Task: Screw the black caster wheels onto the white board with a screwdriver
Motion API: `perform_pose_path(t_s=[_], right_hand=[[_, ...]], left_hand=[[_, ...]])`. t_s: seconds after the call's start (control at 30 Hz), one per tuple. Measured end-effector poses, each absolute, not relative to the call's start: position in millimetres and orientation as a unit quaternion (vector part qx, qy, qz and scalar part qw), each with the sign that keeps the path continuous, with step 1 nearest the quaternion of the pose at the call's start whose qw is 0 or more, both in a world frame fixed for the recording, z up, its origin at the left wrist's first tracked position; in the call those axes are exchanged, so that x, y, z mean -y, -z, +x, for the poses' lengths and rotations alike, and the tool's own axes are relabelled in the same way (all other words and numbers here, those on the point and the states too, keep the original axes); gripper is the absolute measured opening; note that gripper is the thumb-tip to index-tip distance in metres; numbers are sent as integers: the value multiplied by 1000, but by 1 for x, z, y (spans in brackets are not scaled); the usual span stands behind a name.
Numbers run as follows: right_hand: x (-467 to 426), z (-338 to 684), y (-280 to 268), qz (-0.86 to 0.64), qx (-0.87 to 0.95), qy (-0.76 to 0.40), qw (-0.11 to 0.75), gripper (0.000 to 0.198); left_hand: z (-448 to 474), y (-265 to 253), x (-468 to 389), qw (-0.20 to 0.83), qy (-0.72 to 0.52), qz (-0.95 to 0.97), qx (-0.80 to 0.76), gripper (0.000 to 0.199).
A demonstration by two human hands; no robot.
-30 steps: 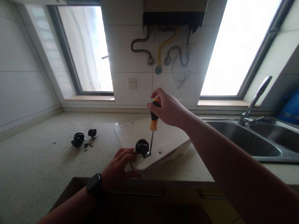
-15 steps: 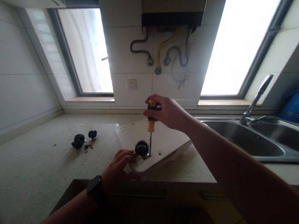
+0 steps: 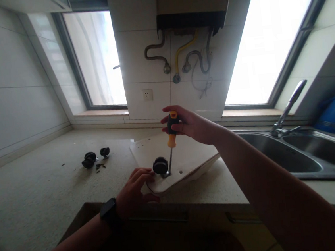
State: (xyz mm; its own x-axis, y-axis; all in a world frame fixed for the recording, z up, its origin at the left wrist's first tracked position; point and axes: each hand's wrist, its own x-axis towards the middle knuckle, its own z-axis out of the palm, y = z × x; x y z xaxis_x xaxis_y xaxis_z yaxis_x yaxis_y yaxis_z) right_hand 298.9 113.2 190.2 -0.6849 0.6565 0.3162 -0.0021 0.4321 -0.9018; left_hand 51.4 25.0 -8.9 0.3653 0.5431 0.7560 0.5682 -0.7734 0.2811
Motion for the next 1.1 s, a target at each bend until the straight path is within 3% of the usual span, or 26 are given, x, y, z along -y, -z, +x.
perform_pose_path(t_s=[0.23,0.57,0.8,0.9,1.0,1.1], right_hand=[[-104,284,-190,-275,762,-443,384,44],[-101,277,-183,-380,737,-257,496,56],[-97,278,-189,-431,784,-64,443,46],[-99,283,-194,-352,828,-163,404,36],[-101,291,-199,-249,842,-334,343,45],[-104,298,-204,-231,839,-386,307,47]], left_hand=[[53,11,-25,14,465,-822,329,58],[52,14,-27,3,460,-823,333,58],[51,8,-25,-10,444,-830,337,56],[49,2,-23,-26,426,-839,338,55],[44,-8,-19,-52,402,-845,348,53],[38,-25,-14,-67,409,-816,404,34]])
